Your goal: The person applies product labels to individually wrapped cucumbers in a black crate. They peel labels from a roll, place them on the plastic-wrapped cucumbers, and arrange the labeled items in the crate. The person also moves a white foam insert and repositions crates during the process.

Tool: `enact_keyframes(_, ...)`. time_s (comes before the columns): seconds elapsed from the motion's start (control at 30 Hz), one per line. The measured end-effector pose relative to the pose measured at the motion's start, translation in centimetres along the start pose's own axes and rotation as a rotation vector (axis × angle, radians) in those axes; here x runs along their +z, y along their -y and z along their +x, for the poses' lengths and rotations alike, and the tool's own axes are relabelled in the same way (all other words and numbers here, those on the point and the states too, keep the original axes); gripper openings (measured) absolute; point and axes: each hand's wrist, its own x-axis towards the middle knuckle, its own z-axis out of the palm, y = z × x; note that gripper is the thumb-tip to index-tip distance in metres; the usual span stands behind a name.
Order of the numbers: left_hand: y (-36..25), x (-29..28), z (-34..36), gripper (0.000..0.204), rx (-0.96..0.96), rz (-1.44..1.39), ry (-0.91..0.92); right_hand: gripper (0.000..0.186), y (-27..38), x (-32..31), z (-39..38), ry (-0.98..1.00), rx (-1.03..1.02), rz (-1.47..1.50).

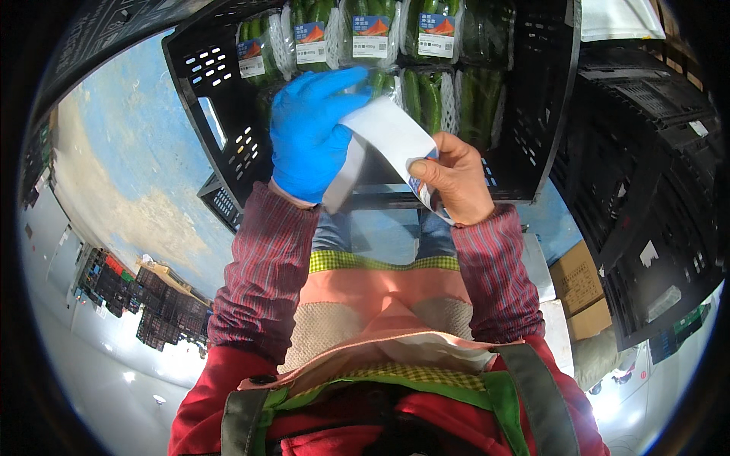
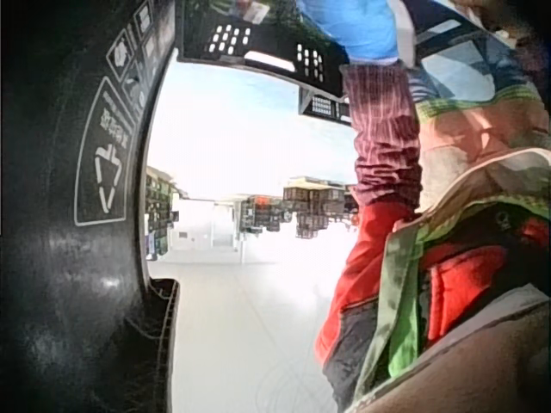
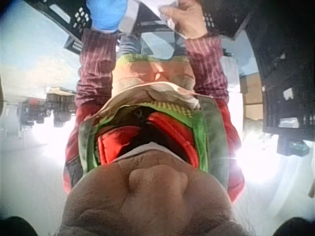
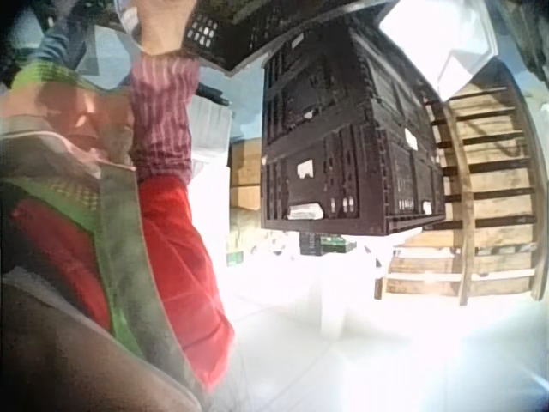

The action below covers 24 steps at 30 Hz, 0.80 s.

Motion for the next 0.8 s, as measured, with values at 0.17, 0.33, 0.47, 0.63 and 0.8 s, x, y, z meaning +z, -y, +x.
enact_keyframes(0.17, -2.2, 1.8, 0.3, 0.047, 0.09, 0.185, 0.032, 0.02, 0.3, 0.7, -1.0, -0.188, -0.016, -0.387)
enact_keyframes(0.33, -3.0, 3.7, -0.3, 0.038, 0.222, -0.079, 0.265, 0.03, 0.2, 0.8, -1.5, -0.3, -0.188, -0.273)
enact_keyframes(0.47, -3.6, 4.7, -1.9, 0.028, -0.391, -0.785, 0.182, 0.037, 0.2, 0.3, -1.9, -0.311, -0.25, -0.234)
enact_keyframes(0.63, -4.4, 6.8, -3.4, 0.027, -0.593, -1.29, 0.064, 0.038, 0.4, -0.3, -2.4, -0.252, -0.261, -0.265)
enact_keyframes(0.8, -3.9, 7.9, -4.0, 0.023, -0.568, -1.067, 0.083, 0.029, 0.9, -0.8, -2.8, -0.236, -0.285, -0.382)
